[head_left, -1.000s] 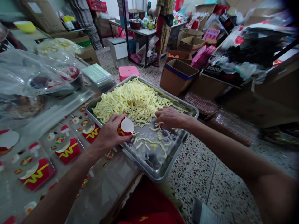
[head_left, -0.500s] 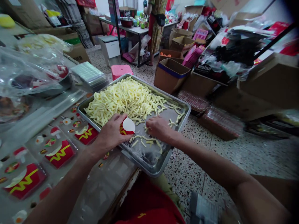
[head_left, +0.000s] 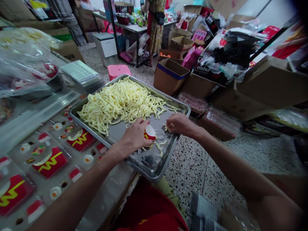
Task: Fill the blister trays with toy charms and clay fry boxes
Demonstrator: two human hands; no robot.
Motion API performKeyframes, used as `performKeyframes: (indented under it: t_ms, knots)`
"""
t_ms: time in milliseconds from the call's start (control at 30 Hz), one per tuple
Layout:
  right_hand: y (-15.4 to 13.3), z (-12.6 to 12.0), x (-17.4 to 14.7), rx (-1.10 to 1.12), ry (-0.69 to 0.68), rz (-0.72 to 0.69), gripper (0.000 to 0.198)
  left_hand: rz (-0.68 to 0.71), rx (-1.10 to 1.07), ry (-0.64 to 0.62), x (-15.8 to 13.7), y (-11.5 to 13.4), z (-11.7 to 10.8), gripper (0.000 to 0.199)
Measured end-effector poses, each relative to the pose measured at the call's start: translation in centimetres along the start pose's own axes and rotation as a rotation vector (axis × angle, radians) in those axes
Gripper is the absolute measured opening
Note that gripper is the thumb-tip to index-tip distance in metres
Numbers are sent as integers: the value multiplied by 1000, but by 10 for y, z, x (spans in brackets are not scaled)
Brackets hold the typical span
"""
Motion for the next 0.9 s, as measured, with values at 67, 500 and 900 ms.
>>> performKeyframes:
  t_ms: [67,500,900]
  knots:
    - [4,0,5,91,37,50,15,-14,20,-10,1,1,4,80]
    - [-73,12,26,736,374,311,11,-239,-97,203,4,1,20,74]
    - [-110,17,36,670,246,284,22,-167,132,362,-30,-8,0,71]
Point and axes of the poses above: each hand's wrist, its own x-axis towards the middle knuckle, its own z-axis out of the palm, y = z × x, the point moved 5 cm from there along x, towards the middle knuckle, and after that the axes turned 5 degrees about -y, right-handed, at the moved point
